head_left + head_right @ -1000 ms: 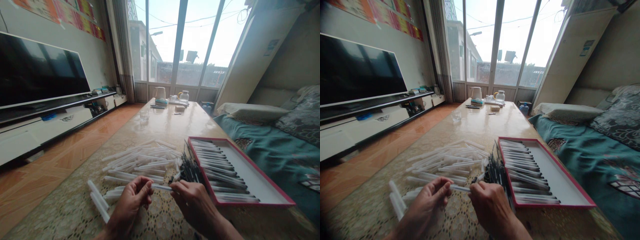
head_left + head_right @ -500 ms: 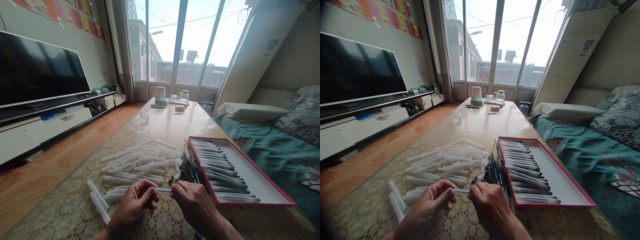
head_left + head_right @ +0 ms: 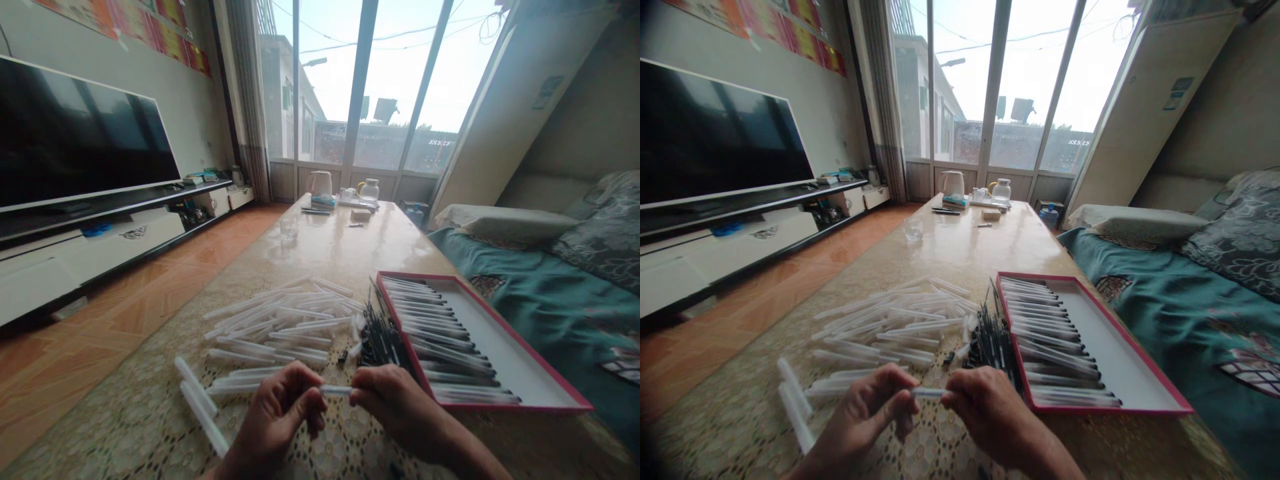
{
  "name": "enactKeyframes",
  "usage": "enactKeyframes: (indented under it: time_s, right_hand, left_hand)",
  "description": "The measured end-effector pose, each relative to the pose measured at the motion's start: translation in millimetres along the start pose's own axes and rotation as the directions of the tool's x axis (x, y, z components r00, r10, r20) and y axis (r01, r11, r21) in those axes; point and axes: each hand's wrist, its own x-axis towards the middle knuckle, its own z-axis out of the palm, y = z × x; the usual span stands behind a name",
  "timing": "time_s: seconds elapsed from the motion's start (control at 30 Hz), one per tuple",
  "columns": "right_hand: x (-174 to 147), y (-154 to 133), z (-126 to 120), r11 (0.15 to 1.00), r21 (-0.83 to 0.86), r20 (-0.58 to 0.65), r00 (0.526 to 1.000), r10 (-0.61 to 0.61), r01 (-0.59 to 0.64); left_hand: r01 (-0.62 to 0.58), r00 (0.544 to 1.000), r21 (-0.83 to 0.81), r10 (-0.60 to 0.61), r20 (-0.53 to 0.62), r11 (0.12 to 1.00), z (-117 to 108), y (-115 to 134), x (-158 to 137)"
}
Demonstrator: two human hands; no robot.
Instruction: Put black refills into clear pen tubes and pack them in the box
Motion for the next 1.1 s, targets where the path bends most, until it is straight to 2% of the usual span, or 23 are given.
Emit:
enactKeyframes:
  time_s: [0.17, 0.27, 0.33, 0.4, 0.47, 0.6, 0.77, 0.87, 1.1]
  right_hand:
    - [1, 5, -4, 0.986, -0.169, -0.036, 0.999, -0.005, -0.001]
    - [-2, 20, -23, 0.929, -0.364, -0.144, 0.989, 0.022, -0.074]
    - [-8, 34, -42, 0.874, -0.458, -0.273, 0.961, 0.036, -0.162]
    - [-17, 50, -61, 0.812, -0.506, -0.415, 0.907, 0.069, -0.293]
    - [-27, 64, -75, 0.728, -0.551, -0.484, 0.867, 0.12, -0.408]
    - [-44, 87, -83, 0.607, -0.594, -0.481, 0.838, 0.259, -0.528]
    - [-45, 94, -75, 0.579, -0.592, -0.476, 0.823, 0.31, -0.561]
    - [-44, 89, -78, 0.596, -0.559, -0.451, 0.815, 0.364, -0.576]
    - [-54, 85, -86, 0.687, -0.543, -0.256, 0.875, 0.412, -0.482]
  left_hand:
    - [0.019, 0.999, 0.023, -0.019, -0.026, 1.0, -1, 0, 10]
    - [0.024, 0.998, 0.029, -0.022, -0.066, 0.999, -3, -2, 15]
    - [0.027, 0.995, 0.028, -0.024, -0.095, 0.999, -5, -3, 16]
    - [0.039, 0.995, 0.034, -0.035, -0.098, 0.999, -5, -3, 16]
    - [0.052, 0.994, 0.043, -0.047, -0.096, 0.998, -5, -3, 15]
    - [0.064, 0.994, 0.056, -0.059, -0.096, 0.996, -4, -1, 15]
    - [0.091, 0.992, 0.046, -0.086, -0.09, 0.995, -5, -5, 18]
    - [0.092, 0.991, 0.052, -0.087, -0.1, 0.994, -6, -7, 18]
    - [0.084, 0.993, 0.064, -0.078, -0.091, 0.994, -3, -4, 15]
